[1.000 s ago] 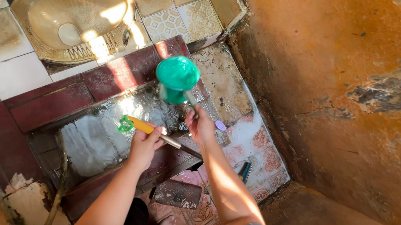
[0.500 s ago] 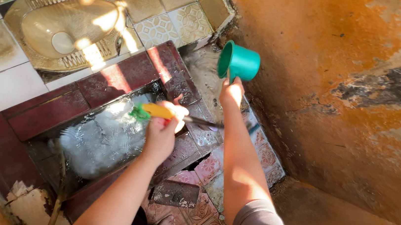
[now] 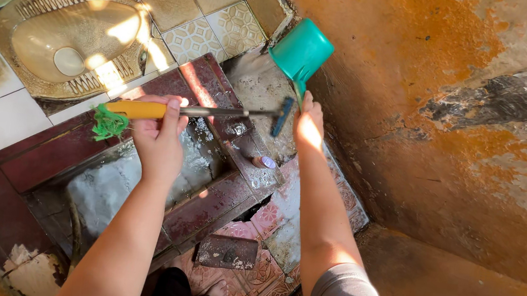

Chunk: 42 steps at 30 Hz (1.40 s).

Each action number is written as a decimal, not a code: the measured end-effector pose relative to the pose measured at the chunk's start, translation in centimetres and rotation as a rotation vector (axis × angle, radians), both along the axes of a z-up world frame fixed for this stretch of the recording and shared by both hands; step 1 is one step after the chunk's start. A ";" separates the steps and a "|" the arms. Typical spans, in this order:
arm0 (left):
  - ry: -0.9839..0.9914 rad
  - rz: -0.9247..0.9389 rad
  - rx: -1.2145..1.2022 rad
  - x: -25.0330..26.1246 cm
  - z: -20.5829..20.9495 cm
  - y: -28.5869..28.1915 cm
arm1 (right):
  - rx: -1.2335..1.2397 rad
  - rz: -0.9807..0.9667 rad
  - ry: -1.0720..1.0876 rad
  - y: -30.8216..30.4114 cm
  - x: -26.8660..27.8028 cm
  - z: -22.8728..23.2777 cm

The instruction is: The person cleans a tiled floor area by repeatedly pouring water from a green cup and scrubbing with a long-handled brush. They also use a purple bottle to apply liquid to the floor and a squeegee to push water toward a drain.

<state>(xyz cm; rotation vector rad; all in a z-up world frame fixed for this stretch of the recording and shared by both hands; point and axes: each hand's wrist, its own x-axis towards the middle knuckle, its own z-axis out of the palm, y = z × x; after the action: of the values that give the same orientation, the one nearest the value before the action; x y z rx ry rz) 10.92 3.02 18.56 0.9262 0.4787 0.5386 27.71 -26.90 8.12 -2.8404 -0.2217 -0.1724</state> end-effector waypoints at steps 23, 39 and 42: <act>-0.239 0.200 0.643 -4.2 -0.8 1.6 | 0.286 0.312 0.625 10.6 -17.9 -1.3; -0.177 0.087 0.679 -7.5 -4.0 1.7 | 0.058 0.168 0.926 13.7 -26.3 -26.4; -0.199 0.081 0.681 -6.9 -3.9 1.5 | 0.605 -0.097 0.797 14.2 -27.0 -26.6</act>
<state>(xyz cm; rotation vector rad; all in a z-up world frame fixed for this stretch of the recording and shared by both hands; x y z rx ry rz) 3.97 4.49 14.62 1.4866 0.1434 0.8845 0.70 -12.75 -18.47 -2.1088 0.1250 0.7332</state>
